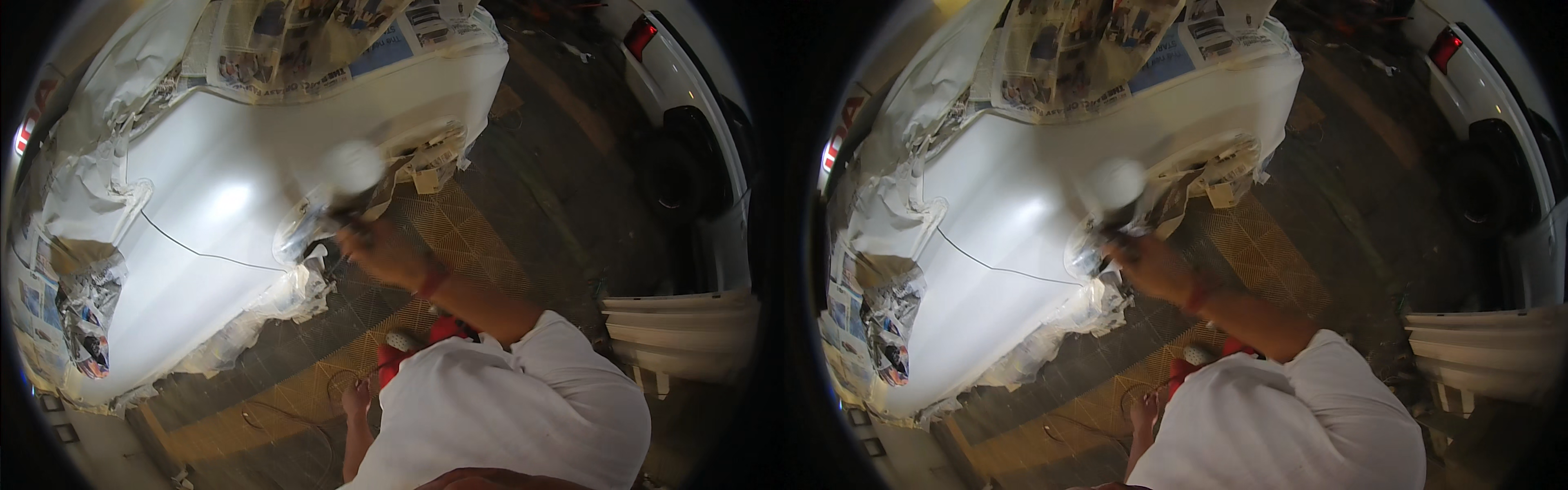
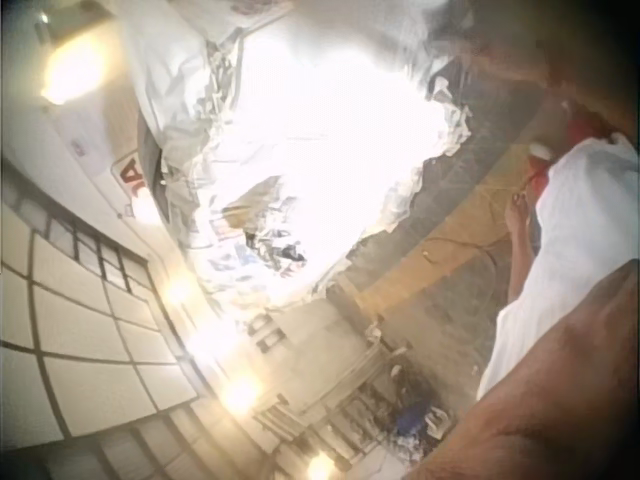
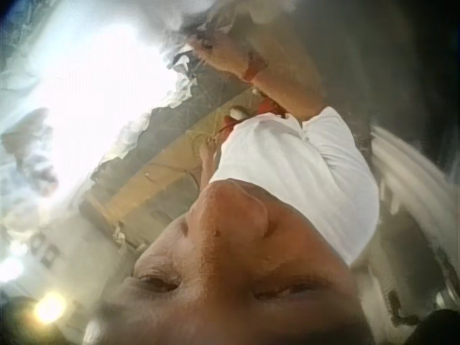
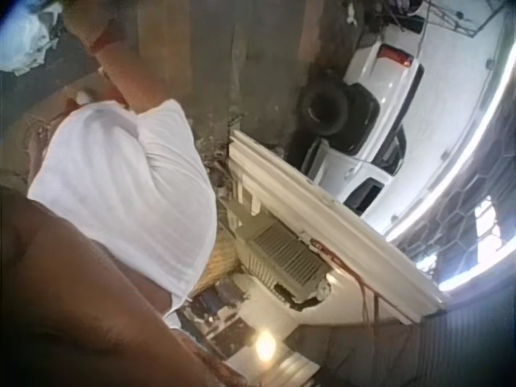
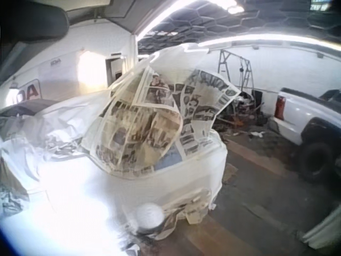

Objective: The person uses a spray gun to apply white paint to the side of a car. The vehicle is partially masked with newspaper and tape to protect adjacent areas. The person moves along the side of the car, applying paint in steady, overlapping strokes to ensure even coverage.

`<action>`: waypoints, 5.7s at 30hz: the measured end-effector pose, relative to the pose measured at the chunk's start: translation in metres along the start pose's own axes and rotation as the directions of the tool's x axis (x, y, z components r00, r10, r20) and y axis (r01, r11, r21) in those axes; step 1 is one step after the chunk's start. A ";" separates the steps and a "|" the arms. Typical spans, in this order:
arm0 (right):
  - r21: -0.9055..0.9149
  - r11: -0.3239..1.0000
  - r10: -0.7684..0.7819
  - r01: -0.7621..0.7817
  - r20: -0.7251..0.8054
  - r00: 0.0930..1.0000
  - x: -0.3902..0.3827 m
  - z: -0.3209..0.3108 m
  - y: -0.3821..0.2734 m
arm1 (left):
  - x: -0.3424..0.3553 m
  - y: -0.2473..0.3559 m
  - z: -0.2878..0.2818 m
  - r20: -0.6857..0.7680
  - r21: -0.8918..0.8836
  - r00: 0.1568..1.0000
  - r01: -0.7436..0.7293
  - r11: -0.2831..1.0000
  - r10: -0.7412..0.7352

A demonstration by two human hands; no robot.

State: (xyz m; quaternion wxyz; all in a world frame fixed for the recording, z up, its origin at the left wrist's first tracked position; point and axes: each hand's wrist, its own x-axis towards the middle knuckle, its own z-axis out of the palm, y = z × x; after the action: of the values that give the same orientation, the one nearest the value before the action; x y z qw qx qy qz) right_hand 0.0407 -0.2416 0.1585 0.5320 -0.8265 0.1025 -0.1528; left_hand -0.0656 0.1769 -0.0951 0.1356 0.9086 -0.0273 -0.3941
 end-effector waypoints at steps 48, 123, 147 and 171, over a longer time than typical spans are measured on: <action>0.161 0.979 0.102 -0.127 0.154 0.983 -0.002 0.201 0.011 | -0.088 -0.152 0.063 -0.140 -0.256 0.930 0.299 0.919 -0.341; 0.308 0.951 0.052 -0.011 -0.126 0.991 -0.020 -0.024 0.105 | -0.073 0.028 0.129 -0.125 -0.030 0.985 0.112 0.993 -0.115; 0.421 0.883 0.374 -0.207 -0.366 0.852 -0.021 -0.474 0.189 | 0.048 0.346 0.127 -0.166 -0.004 0.941 -0.299 0.954 0.295; 0.276 0.870 0.492 -0.408 -0.519 0.699 0.093 -0.694 0.358 | 0.090 0.602 0.181 0.065 0.042 0.963 -0.265 0.963 0.262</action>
State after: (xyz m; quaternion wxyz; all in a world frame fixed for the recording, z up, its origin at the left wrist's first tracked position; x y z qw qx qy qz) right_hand -0.1262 -1.0088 0.1143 0.5531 -0.6512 0.4463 -0.2661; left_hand -0.1001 -0.4569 -0.1151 0.1632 0.8880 -0.1617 -0.3985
